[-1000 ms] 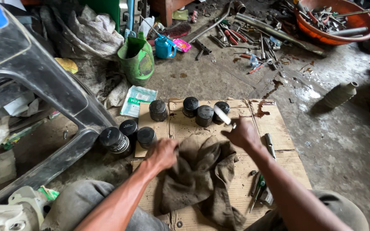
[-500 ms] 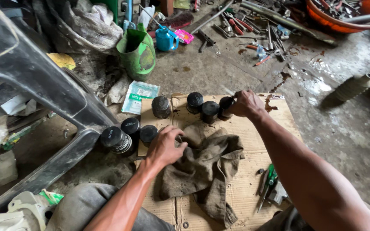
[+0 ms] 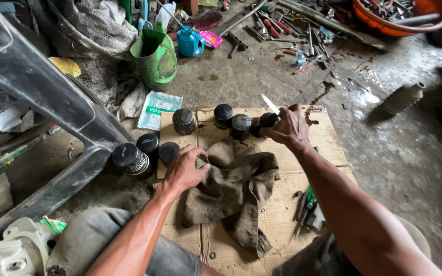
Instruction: The person wipes used oil filters with a cloth on a piece of cardboard on the floor, handling the filters one at a time and setting them back down.
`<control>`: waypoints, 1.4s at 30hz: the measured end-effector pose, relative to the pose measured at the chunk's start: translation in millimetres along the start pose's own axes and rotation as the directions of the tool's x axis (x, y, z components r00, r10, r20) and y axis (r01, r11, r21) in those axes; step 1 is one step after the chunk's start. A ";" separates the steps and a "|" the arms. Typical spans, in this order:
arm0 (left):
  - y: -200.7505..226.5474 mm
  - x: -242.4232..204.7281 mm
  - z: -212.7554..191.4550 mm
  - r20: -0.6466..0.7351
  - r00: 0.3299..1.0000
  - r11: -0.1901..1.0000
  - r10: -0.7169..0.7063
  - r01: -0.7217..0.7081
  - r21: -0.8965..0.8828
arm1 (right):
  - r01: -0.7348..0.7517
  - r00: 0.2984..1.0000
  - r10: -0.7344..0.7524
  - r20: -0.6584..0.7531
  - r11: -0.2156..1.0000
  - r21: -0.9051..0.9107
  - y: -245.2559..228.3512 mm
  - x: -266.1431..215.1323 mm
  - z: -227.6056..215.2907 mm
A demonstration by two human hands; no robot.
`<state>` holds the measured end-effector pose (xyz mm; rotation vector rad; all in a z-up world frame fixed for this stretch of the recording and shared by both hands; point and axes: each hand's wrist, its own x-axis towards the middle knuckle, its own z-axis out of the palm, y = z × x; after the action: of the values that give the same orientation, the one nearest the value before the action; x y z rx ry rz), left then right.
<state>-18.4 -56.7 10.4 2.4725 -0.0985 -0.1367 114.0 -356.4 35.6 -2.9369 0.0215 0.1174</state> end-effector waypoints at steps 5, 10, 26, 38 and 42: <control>-16.9 7.2 28.0 -0.074 0.996 0.994 -0.041 0.048 0.097 | 0.071 0.987 -0.043 -0.155 0.981 0.180 27.6 -15.3 -10.0; -38.8 8.4 46.4 0.008 0.977 0.946 -0.215 0.206 0.251 | 0.026 0.991 -0.063 0.114 0.954 0.299 20.6 -45.4 -27.2; 4.7 -10.4 11.9 0.051 0.988 0.989 0.143 -0.145 0.040 | 0.005 0.875 -0.147 0.462 0.955 0.296 -6.8 -93.2 -11.5; 7.5 7.0 44.7 0.253 0.920 0.925 0.299 -0.344 0.158 | 0.233 0.917 -0.193 0.349 0.970 -0.075 25.2 -81.2 80.1; 5.7 7.9 38.1 0.221 0.922 0.927 0.318 -0.351 0.131 | 0.216 0.907 -0.151 0.393 0.968 -0.126 23.0 -81.7 76.9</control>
<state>-15.5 -85.3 -16.5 2.5604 -0.6408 -0.2313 26.1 -362.8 -37.5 -3.0043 -0.3394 0.6897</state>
